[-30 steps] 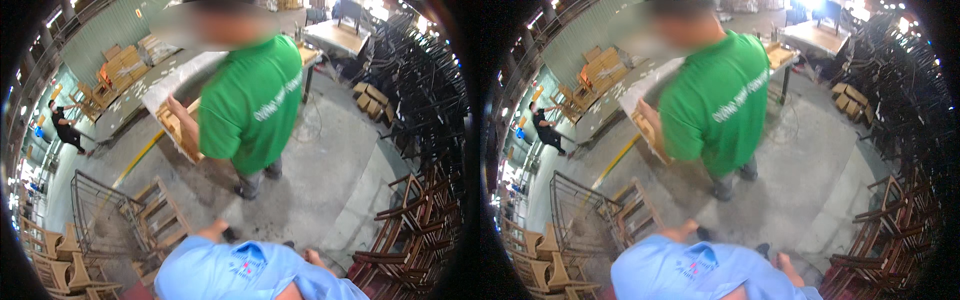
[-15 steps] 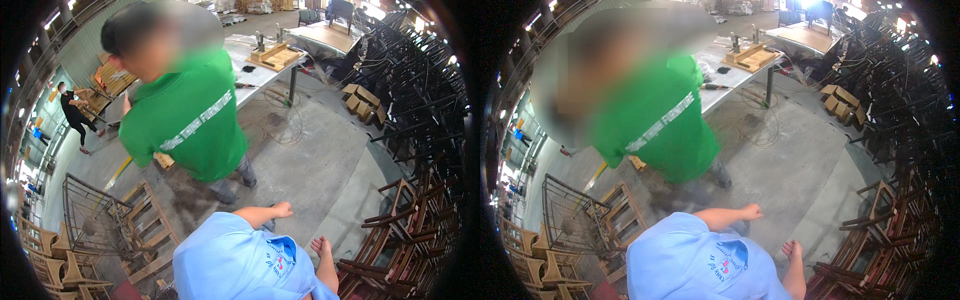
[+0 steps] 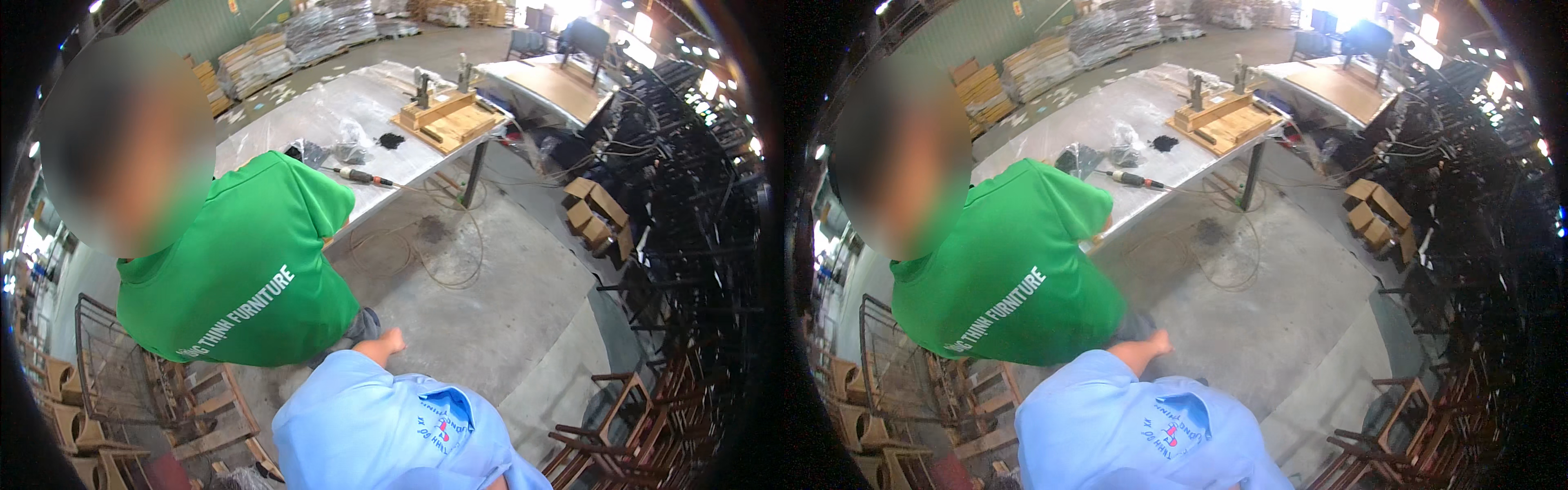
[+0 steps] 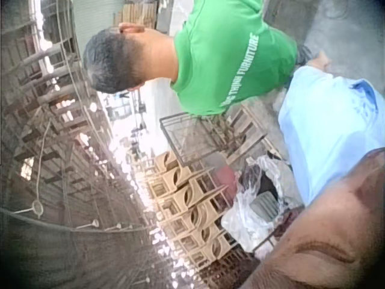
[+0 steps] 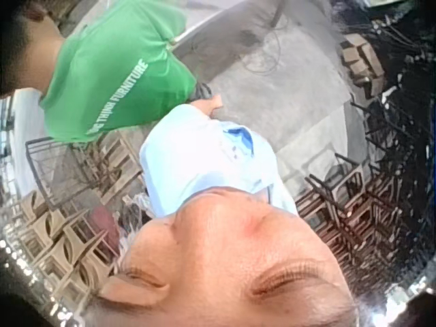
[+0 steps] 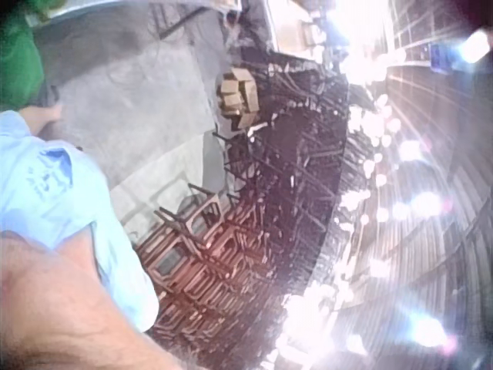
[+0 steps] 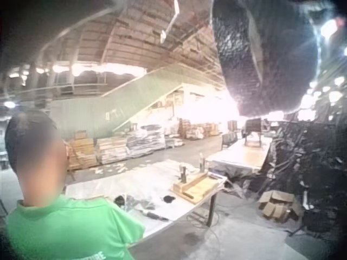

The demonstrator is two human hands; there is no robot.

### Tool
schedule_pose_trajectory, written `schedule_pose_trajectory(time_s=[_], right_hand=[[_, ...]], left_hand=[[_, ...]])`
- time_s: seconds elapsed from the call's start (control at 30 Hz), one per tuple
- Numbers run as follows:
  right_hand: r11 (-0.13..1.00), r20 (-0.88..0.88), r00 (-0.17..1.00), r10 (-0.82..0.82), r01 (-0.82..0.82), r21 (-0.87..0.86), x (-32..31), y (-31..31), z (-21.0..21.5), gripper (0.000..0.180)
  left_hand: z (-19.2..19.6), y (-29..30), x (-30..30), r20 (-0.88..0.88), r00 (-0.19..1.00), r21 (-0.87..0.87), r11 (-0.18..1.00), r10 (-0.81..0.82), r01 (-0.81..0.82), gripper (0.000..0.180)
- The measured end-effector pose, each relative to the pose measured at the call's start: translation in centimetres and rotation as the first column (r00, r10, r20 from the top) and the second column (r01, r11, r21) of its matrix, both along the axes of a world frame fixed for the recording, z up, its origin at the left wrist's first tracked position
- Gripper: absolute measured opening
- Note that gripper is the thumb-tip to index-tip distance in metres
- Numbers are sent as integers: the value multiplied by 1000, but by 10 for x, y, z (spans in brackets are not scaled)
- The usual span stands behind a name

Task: The person assembles wooden chairs by attaching upholstered seat cushions to chair frames using a pneumatic stapler. They repeatedly pick up a chair frame, position it on a workbench, place a cushion on top, and staple it in place. The person also handles cardboard pieces and moves chairs around the workshop.

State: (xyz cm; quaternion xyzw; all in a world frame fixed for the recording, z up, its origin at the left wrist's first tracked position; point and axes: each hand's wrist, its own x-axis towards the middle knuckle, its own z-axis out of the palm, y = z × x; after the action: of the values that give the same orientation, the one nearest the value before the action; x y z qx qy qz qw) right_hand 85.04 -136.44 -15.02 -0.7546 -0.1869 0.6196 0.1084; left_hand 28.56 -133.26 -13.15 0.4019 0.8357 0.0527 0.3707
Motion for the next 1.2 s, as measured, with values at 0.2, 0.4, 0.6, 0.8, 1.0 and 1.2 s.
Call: schedule_pose_trajectory(time_s=[0.2,0.4,0.6,0.8,1.0,1.2], right_hand=[[972,-14,972,233,-232,38,-47,185,3,36],[914,-48,914,403,-400,65,-84,413,-5,35],[907,-70,910,408,-395,149,-145,643,25,36],[759,-62,769,636,-610,227,-251,798,40,37],[698,-113,694,711,-676,234,-377,901,60,38],[726,-98,720,687,-686,53,-444,989,77,32]], left_hand=[[12,143,5,213,976,92,994,35,-56,39],[-61,158,26,214,974,12,997,72,-76,37],[-24,226,15,163,897,-367,869,411,-332,35],[7,361,-9,88,876,14,879,474,-477,30],[26,555,-36,214,889,323,829,405,-456,28],[60,694,-137,266,921,383,846,284,-371,25]])
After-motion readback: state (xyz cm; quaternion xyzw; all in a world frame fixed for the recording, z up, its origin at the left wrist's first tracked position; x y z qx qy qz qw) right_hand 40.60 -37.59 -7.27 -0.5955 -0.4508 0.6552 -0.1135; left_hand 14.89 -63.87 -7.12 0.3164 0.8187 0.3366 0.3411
